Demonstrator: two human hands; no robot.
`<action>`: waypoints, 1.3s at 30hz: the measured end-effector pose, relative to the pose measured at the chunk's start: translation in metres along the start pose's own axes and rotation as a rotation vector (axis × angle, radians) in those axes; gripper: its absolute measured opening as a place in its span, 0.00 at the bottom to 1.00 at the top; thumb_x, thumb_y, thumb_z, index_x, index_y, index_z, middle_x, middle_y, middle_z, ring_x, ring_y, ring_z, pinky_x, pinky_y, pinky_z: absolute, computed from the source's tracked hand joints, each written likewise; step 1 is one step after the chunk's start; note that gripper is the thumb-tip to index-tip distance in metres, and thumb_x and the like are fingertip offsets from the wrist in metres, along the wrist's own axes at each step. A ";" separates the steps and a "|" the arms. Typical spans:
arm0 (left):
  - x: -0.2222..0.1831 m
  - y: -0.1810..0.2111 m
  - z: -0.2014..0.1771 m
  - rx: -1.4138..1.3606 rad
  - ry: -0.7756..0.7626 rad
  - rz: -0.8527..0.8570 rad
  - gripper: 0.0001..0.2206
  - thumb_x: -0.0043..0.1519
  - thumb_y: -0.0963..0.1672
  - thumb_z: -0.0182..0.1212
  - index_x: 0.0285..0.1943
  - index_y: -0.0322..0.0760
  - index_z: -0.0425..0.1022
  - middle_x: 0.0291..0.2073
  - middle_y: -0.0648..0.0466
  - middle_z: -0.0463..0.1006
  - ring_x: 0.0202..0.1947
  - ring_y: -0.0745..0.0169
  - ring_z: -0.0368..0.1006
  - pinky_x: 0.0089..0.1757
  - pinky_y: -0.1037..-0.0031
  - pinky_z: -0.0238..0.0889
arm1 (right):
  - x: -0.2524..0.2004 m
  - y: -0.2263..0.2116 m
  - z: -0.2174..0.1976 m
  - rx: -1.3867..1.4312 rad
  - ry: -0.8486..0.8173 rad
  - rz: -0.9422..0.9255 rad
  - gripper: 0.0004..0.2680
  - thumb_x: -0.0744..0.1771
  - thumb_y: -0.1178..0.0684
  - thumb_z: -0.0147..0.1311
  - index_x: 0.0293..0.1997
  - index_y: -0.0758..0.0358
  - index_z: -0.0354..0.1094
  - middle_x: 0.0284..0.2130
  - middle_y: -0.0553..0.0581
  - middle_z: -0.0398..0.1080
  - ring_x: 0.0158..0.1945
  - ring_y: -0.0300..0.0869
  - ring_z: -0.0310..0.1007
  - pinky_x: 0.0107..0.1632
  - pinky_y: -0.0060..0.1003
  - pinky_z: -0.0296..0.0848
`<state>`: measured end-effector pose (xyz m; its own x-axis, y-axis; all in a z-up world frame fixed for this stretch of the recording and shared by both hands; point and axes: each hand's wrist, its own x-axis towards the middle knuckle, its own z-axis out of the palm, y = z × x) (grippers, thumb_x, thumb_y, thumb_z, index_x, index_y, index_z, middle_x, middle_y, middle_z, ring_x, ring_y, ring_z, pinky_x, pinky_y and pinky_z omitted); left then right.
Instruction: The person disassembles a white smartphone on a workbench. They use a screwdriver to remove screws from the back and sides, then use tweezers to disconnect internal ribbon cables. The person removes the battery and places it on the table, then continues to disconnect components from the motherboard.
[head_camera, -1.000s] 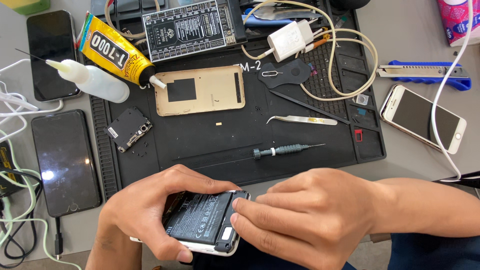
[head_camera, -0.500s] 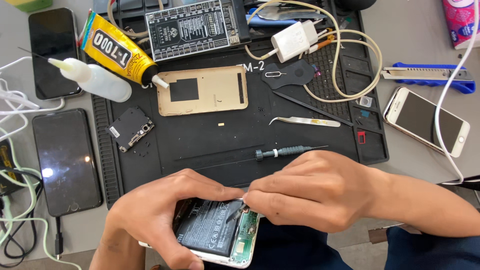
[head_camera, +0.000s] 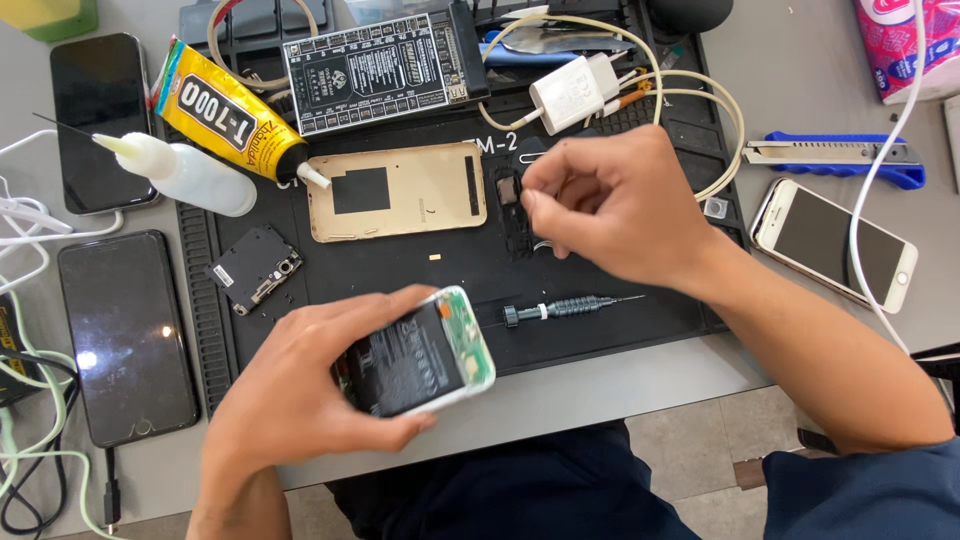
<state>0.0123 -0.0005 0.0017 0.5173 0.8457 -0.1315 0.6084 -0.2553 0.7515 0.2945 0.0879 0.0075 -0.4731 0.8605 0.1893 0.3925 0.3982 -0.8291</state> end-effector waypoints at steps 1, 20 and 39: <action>0.002 -0.001 0.005 0.001 0.003 0.002 0.40 0.43 0.54 0.76 0.69 0.51 0.71 0.52 0.61 0.85 0.46 0.65 0.83 0.44 0.72 0.69 | 0.002 0.003 0.000 -0.002 0.000 -0.003 0.05 0.66 0.63 0.56 0.29 0.67 0.72 0.16 0.53 0.73 0.17 0.33 0.74 0.24 0.21 0.71; 0.002 -0.010 0.016 0.444 0.088 -0.013 0.39 0.47 0.58 0.71 0.70 0.53 0.69 0.33 0.62 0.73 0.20 0.55 0.70 0.20 0.62 0.61 | 0.038 0.012 0.013 -0.183 -0.104 0.322 0.06 0.62 0.56 0.54 0.23 0.59 0.75 0.16 0.46 0.73 0.17 0.30 0.67 0.26 0.26 0.66; 0.004 -0.015 0.020 0.500 0.206 0.147 0.37 0.51 0.56 0.73 0.69 0.41 0.71 0.49 0.53 0.75 0.45 0.54 0.73 0.38 0.63 0.70 | 0.044 0.030 0.006 -0.375 -0.141 0.247 0.07 0.66 0.53 0.55 0.31 0.59 0.79 0.23 0.49 0.77 0.28 0.36 0.73 0.38 0.35 0.69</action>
<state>0.0174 -0.0023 -0.0225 0.5200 0.8460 0.1181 0.7762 -0.5257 0.3480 0.2807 0.1354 -0.0129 -0.4216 0.9028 -0.0848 0.7528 0.2964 -0.5877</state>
